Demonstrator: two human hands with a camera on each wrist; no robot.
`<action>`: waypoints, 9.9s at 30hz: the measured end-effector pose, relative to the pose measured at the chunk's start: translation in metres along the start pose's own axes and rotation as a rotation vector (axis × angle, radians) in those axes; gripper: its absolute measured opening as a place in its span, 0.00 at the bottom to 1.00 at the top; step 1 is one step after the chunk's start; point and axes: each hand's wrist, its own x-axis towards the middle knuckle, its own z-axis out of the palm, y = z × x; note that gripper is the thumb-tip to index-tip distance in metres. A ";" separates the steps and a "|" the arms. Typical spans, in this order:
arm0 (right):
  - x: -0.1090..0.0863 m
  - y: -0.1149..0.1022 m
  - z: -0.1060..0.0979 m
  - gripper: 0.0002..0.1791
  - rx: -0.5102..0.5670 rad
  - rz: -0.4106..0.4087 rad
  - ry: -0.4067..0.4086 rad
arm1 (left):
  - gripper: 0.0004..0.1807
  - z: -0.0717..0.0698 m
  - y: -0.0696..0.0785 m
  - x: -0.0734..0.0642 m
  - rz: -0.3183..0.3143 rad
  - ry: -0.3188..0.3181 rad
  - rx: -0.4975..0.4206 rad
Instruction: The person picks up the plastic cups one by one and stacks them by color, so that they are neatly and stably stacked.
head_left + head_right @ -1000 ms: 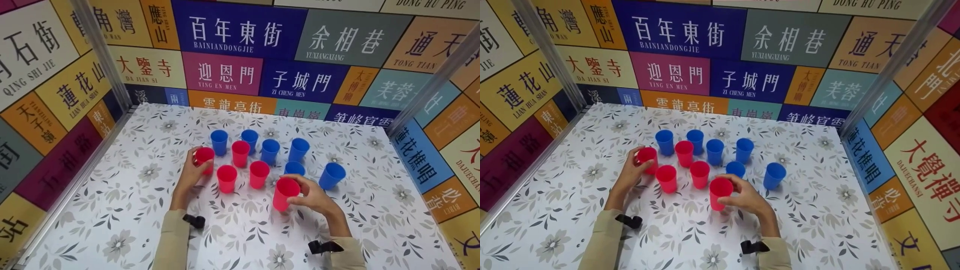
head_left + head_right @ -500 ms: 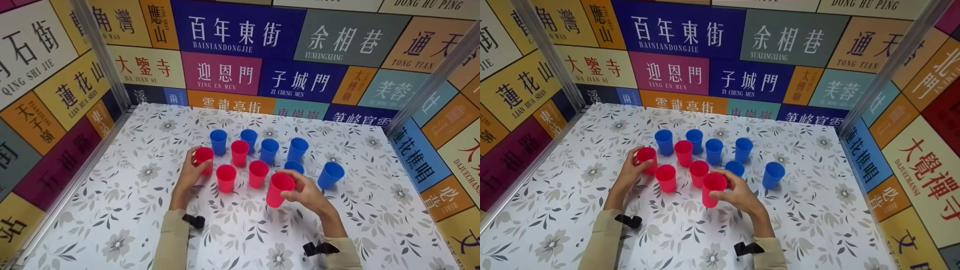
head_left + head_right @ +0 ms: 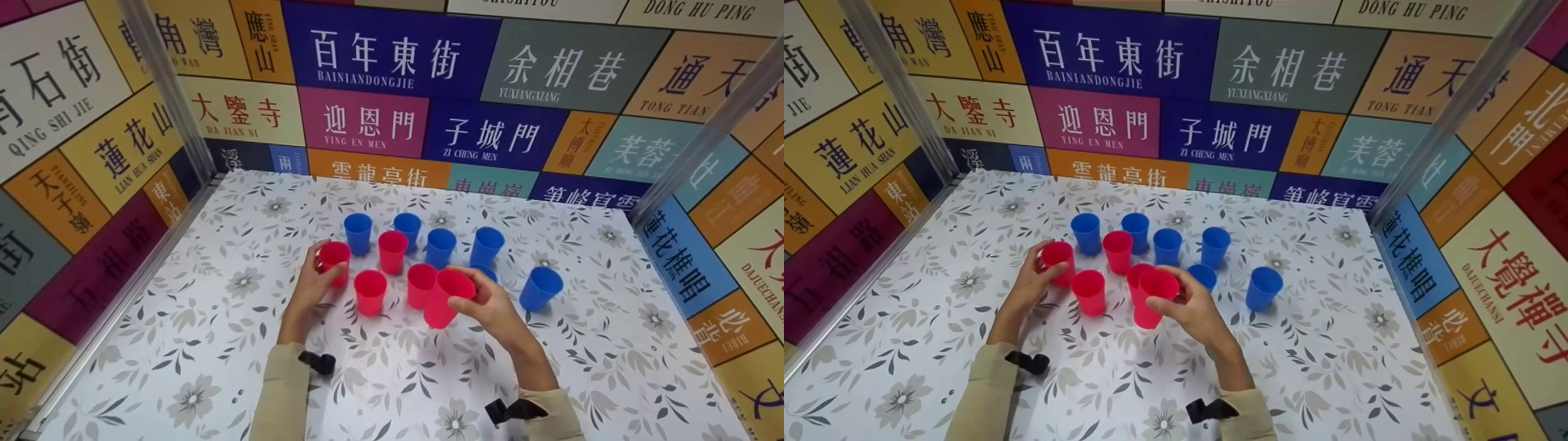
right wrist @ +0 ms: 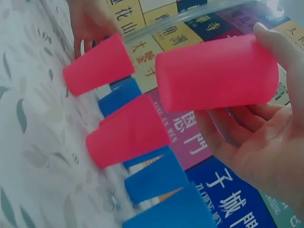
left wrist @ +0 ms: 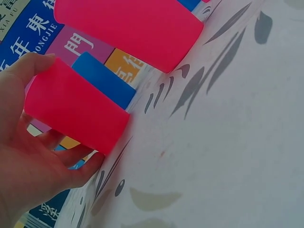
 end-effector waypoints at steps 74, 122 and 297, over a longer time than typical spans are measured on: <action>0.171 -0.012 0.148 0.44 -0.151 0.211 0.058 | 0.40 -0.002 -0.003 -0.001 0.087 0.016 0.010; 0.056 -0.019 0.044 0.31 0.000 -0.168 0.196 | 0.47 0.002 -0.003 -0.002 -0.016 0.057 -0.065; 0.114 -0.015 0.109 0.42 0.030 -0.116 -0.100 | 0.45 -0.003 -0.005 -0.003 0.092 0.062 -0.094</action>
